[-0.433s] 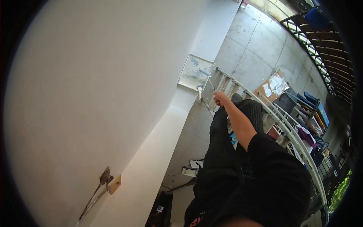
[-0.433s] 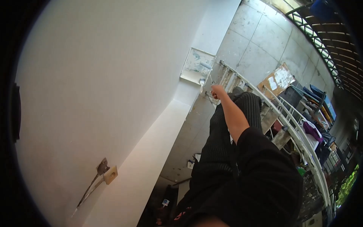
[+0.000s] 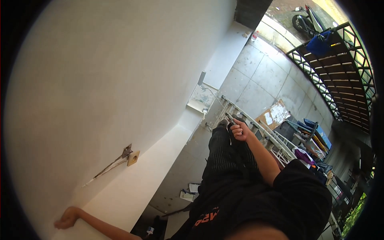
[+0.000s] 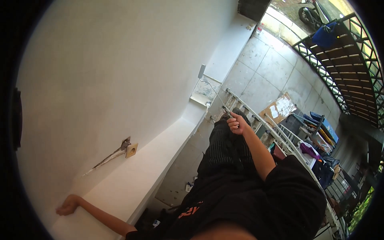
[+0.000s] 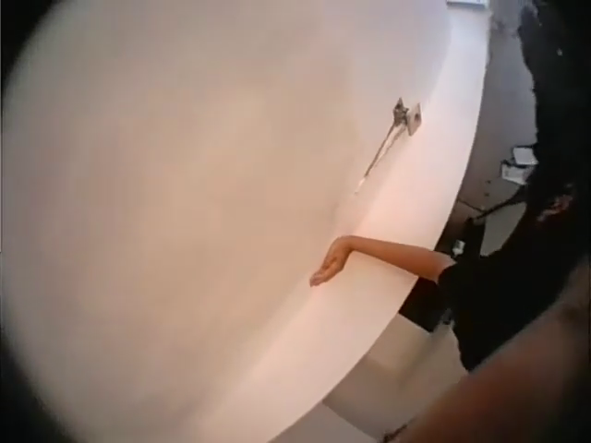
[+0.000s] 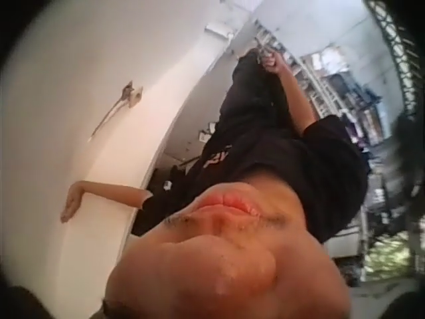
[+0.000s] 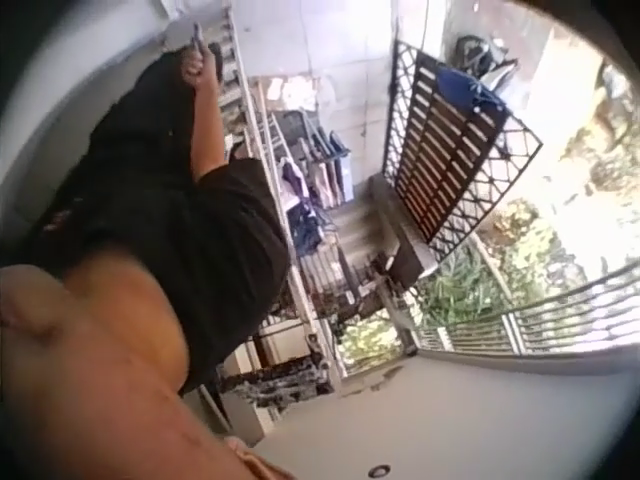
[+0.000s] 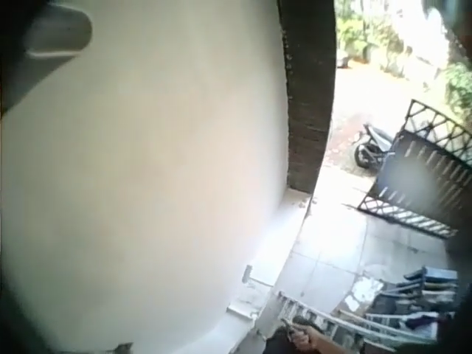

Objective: The person is painting a ceiling using a paint roller.

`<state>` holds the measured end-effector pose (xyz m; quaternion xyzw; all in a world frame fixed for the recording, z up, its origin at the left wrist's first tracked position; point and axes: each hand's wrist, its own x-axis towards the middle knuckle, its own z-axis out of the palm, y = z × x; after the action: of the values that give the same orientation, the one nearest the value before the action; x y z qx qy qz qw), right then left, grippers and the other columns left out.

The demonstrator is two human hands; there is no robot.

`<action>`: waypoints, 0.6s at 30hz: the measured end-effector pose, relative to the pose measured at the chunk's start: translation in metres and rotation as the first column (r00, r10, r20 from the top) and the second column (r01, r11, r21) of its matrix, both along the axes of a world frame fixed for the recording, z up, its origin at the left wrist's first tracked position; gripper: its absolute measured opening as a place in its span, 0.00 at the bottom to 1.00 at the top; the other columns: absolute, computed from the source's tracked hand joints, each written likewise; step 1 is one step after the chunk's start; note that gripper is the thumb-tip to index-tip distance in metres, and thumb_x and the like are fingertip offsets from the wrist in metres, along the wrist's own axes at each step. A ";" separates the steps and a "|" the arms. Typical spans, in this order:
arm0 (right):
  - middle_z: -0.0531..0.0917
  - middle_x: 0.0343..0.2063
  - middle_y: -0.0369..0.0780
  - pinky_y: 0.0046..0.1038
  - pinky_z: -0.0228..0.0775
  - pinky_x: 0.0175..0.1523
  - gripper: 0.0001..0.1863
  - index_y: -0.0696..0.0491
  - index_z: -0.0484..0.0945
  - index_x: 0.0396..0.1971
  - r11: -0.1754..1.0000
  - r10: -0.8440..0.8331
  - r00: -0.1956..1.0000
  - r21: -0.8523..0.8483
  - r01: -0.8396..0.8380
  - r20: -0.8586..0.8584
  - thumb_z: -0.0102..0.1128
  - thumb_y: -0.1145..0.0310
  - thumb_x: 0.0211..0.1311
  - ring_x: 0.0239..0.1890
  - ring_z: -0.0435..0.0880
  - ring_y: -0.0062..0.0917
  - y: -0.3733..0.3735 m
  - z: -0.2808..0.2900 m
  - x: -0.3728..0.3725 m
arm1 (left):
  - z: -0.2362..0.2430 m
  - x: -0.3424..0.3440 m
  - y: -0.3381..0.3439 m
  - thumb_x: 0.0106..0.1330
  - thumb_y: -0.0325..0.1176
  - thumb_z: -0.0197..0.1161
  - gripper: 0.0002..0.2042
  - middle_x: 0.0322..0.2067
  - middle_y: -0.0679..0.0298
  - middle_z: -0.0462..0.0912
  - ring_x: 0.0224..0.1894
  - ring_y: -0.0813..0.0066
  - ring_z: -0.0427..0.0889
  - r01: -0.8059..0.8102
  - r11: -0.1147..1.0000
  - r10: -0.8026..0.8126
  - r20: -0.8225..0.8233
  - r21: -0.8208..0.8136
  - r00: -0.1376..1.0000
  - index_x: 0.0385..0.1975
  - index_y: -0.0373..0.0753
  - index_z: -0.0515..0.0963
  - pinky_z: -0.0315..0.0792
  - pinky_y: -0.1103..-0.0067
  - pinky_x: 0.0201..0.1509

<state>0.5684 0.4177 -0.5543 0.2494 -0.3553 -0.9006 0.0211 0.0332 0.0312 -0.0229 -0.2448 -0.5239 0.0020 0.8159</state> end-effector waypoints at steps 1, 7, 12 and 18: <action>0.60 0.10 0.26 0.16 0.44 0.13 0.18 0.47 0.69 0.23 0.994 -0.028 0.992 0.098 0.040 -0.121 0.42 0.51 0.65 0.09 0.56 0.10 0.003 0.010 0.024 | -0.016 0.001 0.020 0.69 0.35 0.39 0.15 0.45 0.51 0.74 0.50 0.54 0.73 0.048 0.999 -0.047 0.064 -0.016 0.997 0.42 0.33 0.73 0.62 0.63 0.58; 0.62 0.17 0.28 0.19 0.60 0.27 0.04 0.49 0.69 0.30 0.755 0.281 0.957 0.601 -0.263 0.066 0.49 0.66 0.63 0.19 0.62 0.13 0.004 0.149 0.036 | 0.024 0.033 0.018 0.70 0.30 0.36 0.14 0.49 0.50 0.69 0.55 0.51 0.68 0.041 0.999 -0.037 0.102 -0.033 0.994 0.44 0.31 0.68 0.57 0.57 0.62; 0.63 0.16 0.31 0.16 0.50 0.15 0.17 0.49 0.65 0.50 0.090 -0.227 0.804 0.834 -0.544 0.549 0.49 0.74 0.61 0.12 0.57 0.11 -0.004 0.220 0.031 | -0.019 0.035 0.061 0.68 0.26 0.35 0.16 0.54 0.49 0.64 0.62 0.48 0.57 0.130 0.983 -0.166 0.317 0.132 0.934 0.51 0.30 0.65 0.52 0.57 0.64; 0.62 0.14 0.29 0.14 0.46 0.13 0.24 0.50 0.59 0.58 -0.109 -0.638 0.732 0.914 -0.392 0.238 0.51 0.71 0.62 0.11 0.55 0.09 -0.024 0.230 -0.012 | -0.013 0.043 0.029 0.62 0.22 0.37 0.16 0.55 0.50 0.66 0.62 0.49 0.59 0.051 0.969 -0.135 0.345 0.242 0.929 0.47 0.30 0.69 0.49 0.58 0.64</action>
<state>0.5568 0.3942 -0.3239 0.4336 0.4269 -0.6892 -0.3934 0.0762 0.0605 -0.0363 -0.1704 -0.6484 -0.1420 0.7283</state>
